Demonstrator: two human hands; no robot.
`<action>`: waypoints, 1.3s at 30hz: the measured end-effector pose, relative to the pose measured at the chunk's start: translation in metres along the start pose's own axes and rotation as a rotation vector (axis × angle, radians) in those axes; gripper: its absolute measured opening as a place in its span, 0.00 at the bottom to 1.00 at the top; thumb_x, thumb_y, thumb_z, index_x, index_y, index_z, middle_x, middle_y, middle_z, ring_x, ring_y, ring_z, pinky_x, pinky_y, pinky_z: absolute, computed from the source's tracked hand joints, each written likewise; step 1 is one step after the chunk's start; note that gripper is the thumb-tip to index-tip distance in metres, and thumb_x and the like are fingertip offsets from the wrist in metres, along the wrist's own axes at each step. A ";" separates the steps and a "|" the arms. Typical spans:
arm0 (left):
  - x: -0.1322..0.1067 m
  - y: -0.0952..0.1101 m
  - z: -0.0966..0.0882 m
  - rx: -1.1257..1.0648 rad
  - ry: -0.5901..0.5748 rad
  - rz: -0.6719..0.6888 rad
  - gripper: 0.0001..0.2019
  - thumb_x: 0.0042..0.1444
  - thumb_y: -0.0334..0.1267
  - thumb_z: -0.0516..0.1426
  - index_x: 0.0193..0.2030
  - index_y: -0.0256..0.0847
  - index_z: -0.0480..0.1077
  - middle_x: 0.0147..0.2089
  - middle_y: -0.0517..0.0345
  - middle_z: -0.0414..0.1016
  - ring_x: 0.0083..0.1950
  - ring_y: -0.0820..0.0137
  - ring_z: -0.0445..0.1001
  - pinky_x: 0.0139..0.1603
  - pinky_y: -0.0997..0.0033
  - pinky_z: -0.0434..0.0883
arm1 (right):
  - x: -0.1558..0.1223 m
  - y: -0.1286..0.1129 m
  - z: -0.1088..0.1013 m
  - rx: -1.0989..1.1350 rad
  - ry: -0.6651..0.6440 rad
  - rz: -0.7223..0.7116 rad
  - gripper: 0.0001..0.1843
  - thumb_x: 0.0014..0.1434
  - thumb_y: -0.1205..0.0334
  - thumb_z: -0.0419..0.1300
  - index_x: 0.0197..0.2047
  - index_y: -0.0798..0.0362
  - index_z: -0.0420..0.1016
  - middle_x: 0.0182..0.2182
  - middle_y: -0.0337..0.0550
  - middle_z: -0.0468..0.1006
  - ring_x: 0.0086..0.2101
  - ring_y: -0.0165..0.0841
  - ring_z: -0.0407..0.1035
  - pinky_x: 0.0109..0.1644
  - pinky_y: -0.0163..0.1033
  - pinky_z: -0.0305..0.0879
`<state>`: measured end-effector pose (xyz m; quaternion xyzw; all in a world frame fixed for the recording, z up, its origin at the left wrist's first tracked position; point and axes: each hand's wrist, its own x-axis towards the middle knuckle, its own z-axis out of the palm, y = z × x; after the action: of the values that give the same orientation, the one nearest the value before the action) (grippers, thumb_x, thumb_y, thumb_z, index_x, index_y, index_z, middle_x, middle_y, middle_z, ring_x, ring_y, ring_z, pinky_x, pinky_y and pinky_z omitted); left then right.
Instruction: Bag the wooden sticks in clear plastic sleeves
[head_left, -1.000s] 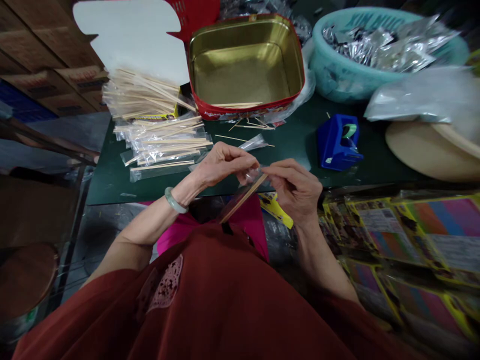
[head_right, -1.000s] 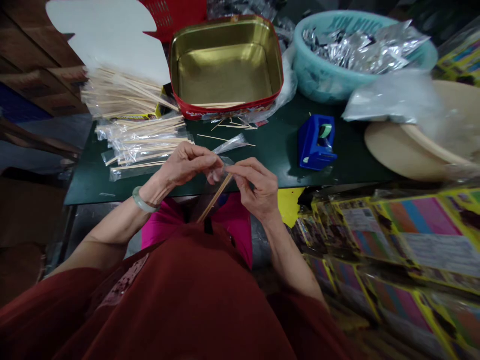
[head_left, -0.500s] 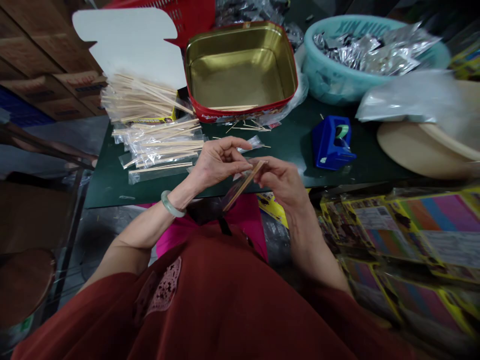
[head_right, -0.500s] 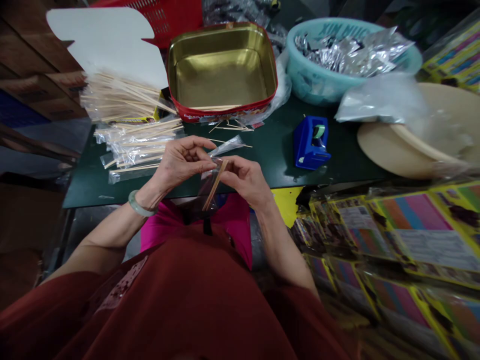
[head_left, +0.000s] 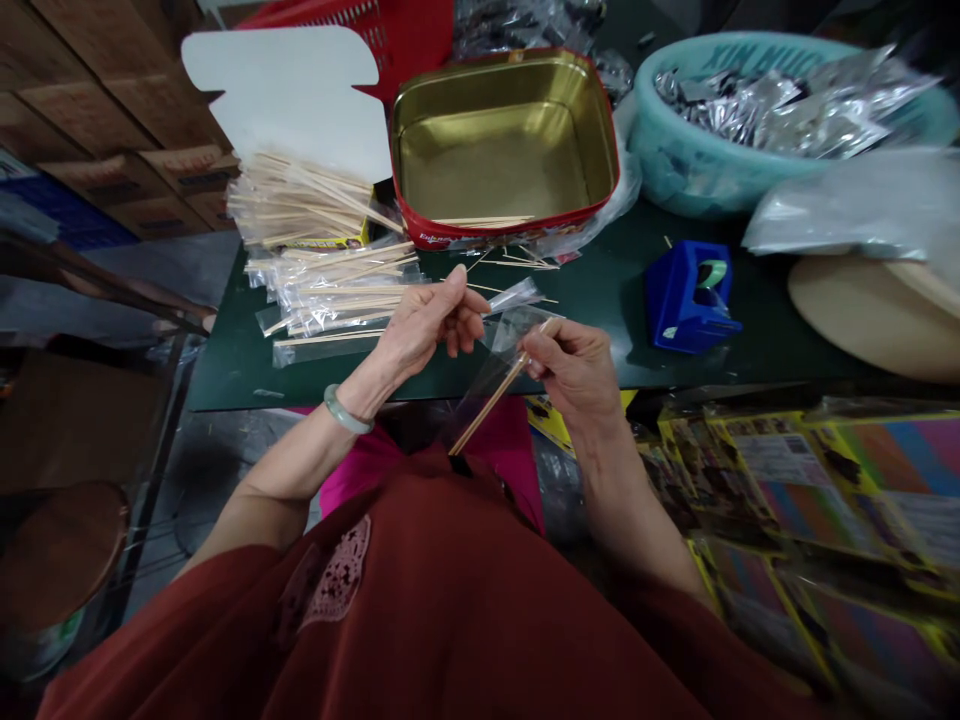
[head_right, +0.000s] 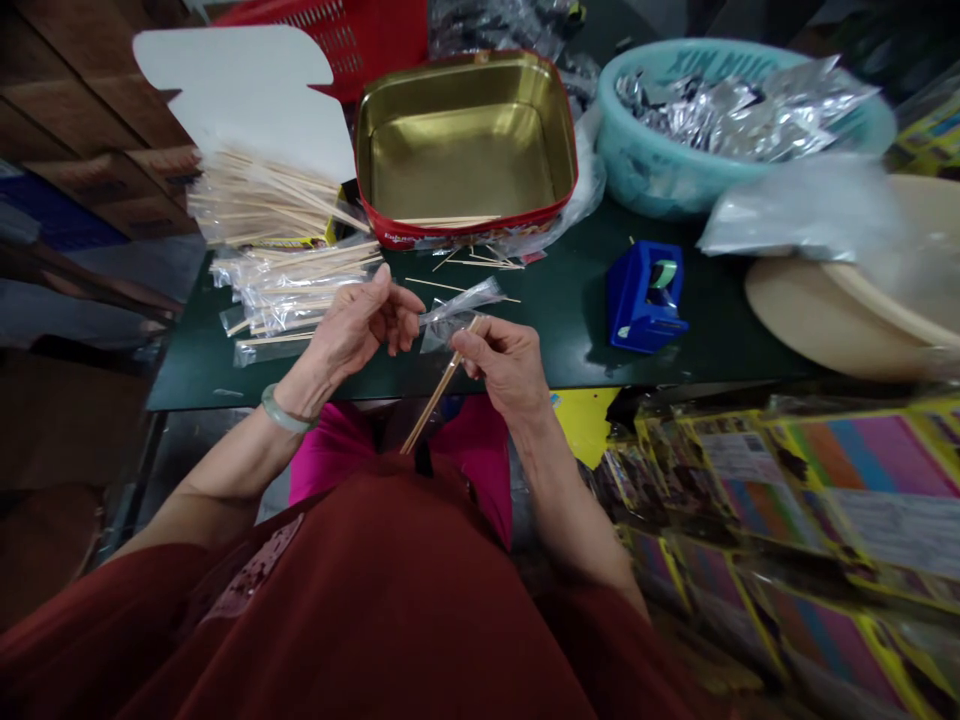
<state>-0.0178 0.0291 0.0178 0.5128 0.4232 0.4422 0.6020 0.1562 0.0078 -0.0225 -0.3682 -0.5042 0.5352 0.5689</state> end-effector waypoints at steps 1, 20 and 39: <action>-0.002 -0.001 0.002 0.024 -0.029 0.000 0.28 0.56 0.62 0.55 0.26 0.35 0.71 0.20 0.59 0.71 0.19 0.78 0.68 0.16 0.80 0.60 | 0.000 0.000 0.002 -0.009 0.005 -0.008 0.21 0.46 0.51 0.71 0.16 0.53 0.68 0.13 0.31 0.65 0.16 0.21 0.55 0.21 0.31 0.49; -0.002 -0.020 -0.006 -0.043 -0.095 0.070 0.26 0.40 0.61 0.66 0.20 0.37 0.67 0.16 0.64 0.65 0.16 0.81 0.59 0.15 0.78 0.53 | 0.003 0.006 0.005 -0.094 -0.171 -0.049 0.18 0.57 0.49 0.62 0.24 0.53 0.72 0.17 0.33 0.68 0.18 0.22 0.59 0.21 0.31 0.56; 0.015 0.002 -0.110 0.039 0.782 0.266 0.14 0.47 0.36 0.65 0.24 0.41 0.62 0.18 0.69 0.64 0.19 0.81 0.65 0.18 0.81 0.60 | 0.006 0.023 -0.023 -0.032 0.232 0.127 0.13 0.49 0.52 0.68 0.26 0.53 0.73 0.14 0.31 0.62 0.17 0.23 0.56 0.18 0.30 0.50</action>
<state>-0.1197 0.0707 0.0058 0.3679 0.5583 0.6694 0.3238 0.1722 0.0198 -0.0484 -0.4681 -0.4192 0.5159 0.5822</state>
